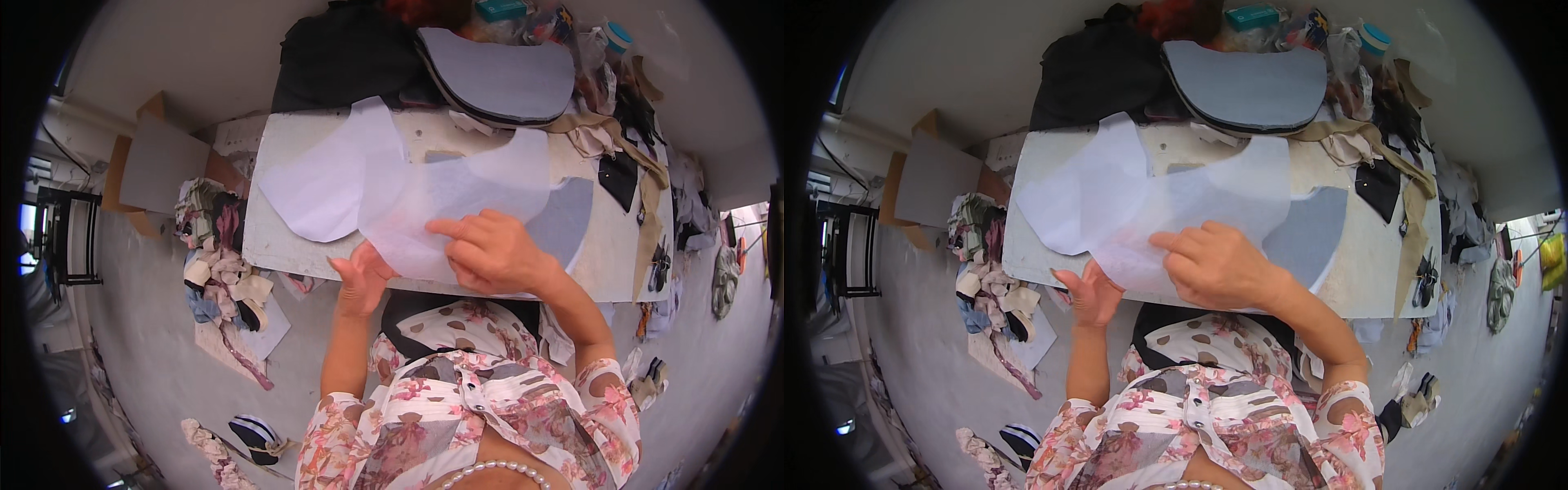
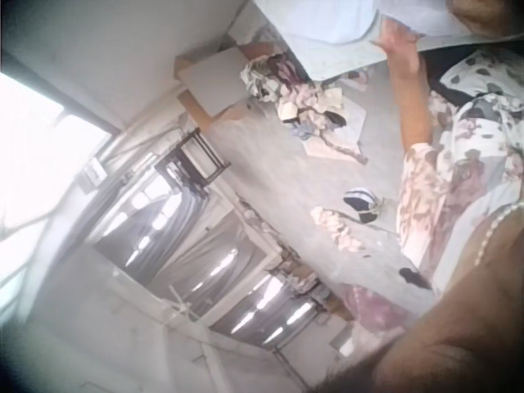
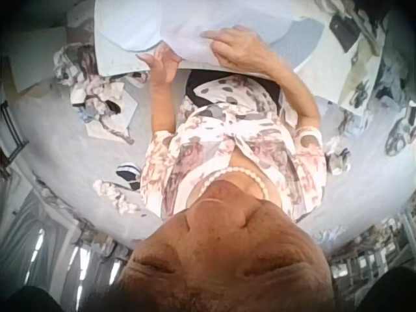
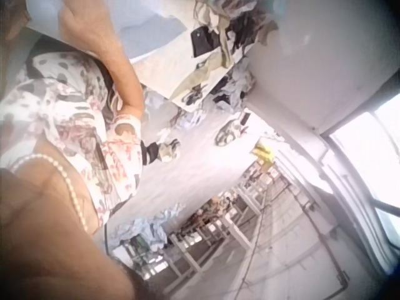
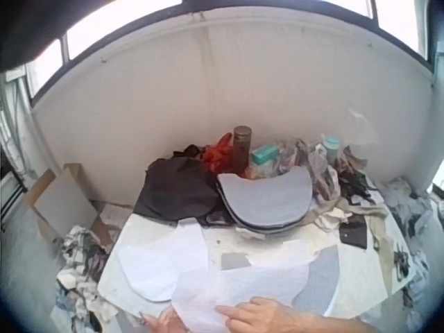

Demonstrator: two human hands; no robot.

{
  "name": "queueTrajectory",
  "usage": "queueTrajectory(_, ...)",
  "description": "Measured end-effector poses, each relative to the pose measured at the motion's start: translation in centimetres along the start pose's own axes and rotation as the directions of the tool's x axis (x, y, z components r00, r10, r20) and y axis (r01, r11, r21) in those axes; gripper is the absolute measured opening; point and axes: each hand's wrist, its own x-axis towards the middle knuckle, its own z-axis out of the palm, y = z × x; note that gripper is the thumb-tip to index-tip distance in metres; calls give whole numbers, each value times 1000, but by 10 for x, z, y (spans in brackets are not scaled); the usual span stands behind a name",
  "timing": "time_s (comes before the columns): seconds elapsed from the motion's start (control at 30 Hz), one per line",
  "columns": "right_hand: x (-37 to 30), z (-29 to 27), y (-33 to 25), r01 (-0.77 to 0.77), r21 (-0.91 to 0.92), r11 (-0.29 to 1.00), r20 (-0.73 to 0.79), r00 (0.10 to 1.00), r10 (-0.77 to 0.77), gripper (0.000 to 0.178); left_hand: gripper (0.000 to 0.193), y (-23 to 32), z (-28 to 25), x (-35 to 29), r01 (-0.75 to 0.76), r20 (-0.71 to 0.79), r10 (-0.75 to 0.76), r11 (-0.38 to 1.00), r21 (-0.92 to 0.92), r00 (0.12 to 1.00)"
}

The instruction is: The person repeatedly folds and unfolds two semi-circular fabric pieces on a cluttered worktable. They smooth the fabric with both hands, lift and reposition the pieces, and continue the folding cycle without using any tools.

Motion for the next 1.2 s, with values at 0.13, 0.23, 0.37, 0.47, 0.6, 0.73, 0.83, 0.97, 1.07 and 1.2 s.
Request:
queueTrajectory(0.13,-23,28,-12,84,-49,995,153,985,-75,20,82,7,-5,12,41,-110,-32,996,77,993)
queueTrajectory(0.23,-30,34,-17,83,-24,996,224,972,-75,24,52,-6,-14,23,157,-298,-86,962,222,951)
queueTrajectory(0.37,-7,8,1,-100,179,979,-77,990,115,36,20,-1,-4,25,70,-336,122,860,505,934)
queueTrajectory(0.47,-10,1,30,-263,262,929,36,964,263,48,16,16,19,19,-85,-194,284,739,669,939)
queueTrajectory(0.6,-55,-23,44,-389,209,897,269,905,330,41,12,34,20,1,-94,-182,255,786,611,950)
queueTrajectory(0.73,-102,-79,31,-618,350,704,220,785,580,21,10,29,11,1,-81,-246,170,938,336,954)
queueTrajectory(0.83,-125,-103,26,-715,583,386,224,598,769,20,15,19,14,24,38,-282,7,988,152,959)
queueTrajectory(0.97,-149,-92,37,-641,708,298,41,459,888,17,17,-9,20,66,36,-257,40,958,284,966)
queueTrajectory(1.07,-166,-74,49,-651,705,281,-13,385,923,15,20,-28,11,84,48,-267,68,912,407,961)
queueTrajectory(1.2,-180,-58,61,-684,675,277,-60,323,944,16,20,-50,-7,101,51,-276,147,799,600,950)
